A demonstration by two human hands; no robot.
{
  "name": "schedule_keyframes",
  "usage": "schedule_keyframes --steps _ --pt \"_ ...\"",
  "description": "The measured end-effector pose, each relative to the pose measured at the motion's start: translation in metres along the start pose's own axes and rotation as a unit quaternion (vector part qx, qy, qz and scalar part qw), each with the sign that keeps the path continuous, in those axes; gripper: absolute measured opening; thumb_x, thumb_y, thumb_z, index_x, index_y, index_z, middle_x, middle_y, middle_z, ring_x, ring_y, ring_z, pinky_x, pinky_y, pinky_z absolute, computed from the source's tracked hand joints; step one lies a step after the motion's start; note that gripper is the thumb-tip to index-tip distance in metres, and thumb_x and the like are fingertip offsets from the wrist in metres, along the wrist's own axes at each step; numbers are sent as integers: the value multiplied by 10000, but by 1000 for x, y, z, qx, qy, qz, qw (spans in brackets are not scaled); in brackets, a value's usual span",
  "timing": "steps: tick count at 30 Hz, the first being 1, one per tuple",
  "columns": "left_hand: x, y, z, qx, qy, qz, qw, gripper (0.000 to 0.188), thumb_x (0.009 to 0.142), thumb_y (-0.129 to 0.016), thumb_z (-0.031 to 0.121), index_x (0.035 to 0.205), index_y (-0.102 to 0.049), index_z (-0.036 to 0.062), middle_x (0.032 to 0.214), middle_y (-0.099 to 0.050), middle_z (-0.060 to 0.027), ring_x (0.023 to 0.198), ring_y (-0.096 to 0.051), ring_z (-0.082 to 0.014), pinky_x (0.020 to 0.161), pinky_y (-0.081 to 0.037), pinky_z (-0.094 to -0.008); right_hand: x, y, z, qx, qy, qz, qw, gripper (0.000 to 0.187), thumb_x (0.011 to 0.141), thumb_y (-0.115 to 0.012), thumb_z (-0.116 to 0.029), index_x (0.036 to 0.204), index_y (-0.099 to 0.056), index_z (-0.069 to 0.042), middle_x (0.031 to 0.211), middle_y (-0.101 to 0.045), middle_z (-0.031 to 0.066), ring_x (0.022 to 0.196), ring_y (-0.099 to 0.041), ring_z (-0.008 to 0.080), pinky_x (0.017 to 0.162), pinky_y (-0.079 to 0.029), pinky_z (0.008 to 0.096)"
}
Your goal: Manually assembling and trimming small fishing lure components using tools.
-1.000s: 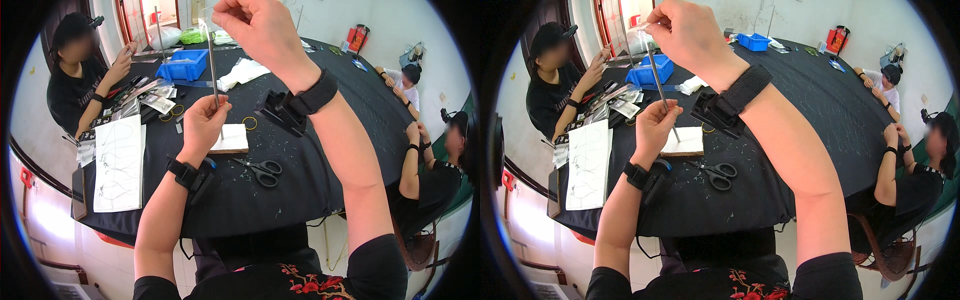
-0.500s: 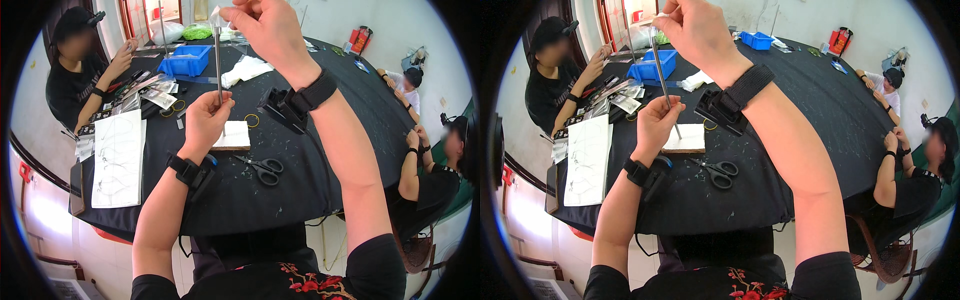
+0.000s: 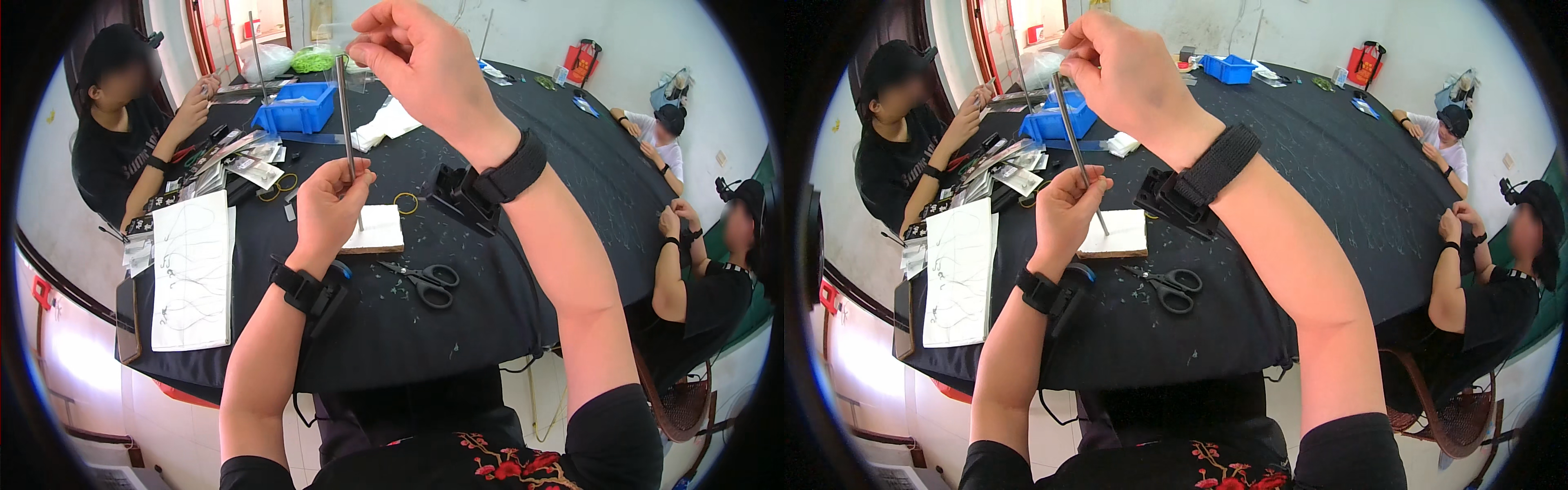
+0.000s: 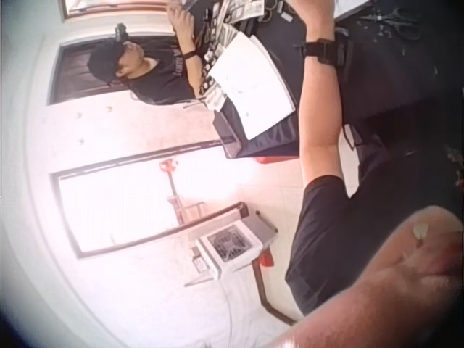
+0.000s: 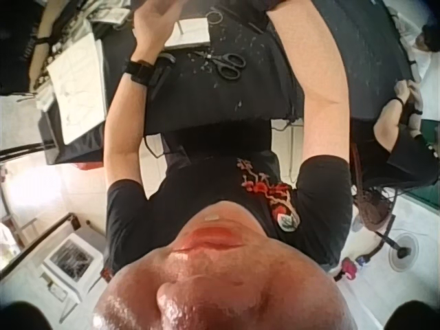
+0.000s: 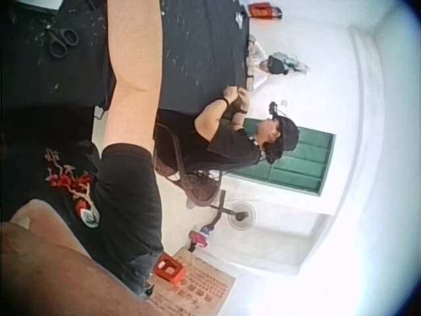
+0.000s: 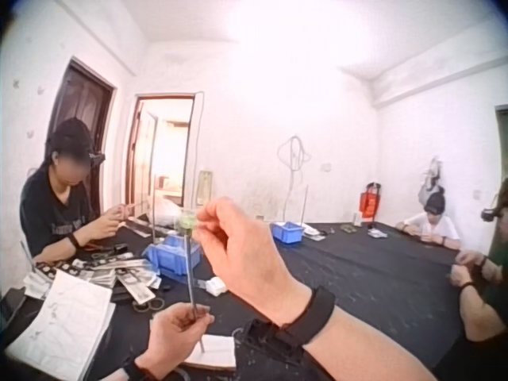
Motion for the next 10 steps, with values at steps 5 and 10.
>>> schedule_keyframes --steps 5,10 --pt "-1 -2 -2 1 12 -6 1000 152 808 -566 8 951 -569 -44 830 -625 -62 783 -587 -80 686 -445 -177 -11 -2 8 17 5 15 1000 263 745 -589 -49 986 -494 -4 689 -615 132 622 -614 245 567 -476 292" --pt "0 -1 -2 1 0 -13 1000 168 808 -567 9 970 -570 -35 853 -628 -70 790 -584 -79 688 -439 -169 -25 -13 18 57 -56 -26 996 410 759 -580 -56 1128 -402 -53 724 -623 149 656 -624 249 577 -479 293"
Point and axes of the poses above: each hand's wrist, its own x-axis towards the middle knuckle, its own y-axis out of the back of the hand, z = x × y, the point moved 8 cm from there along x, towards the middle knuckle
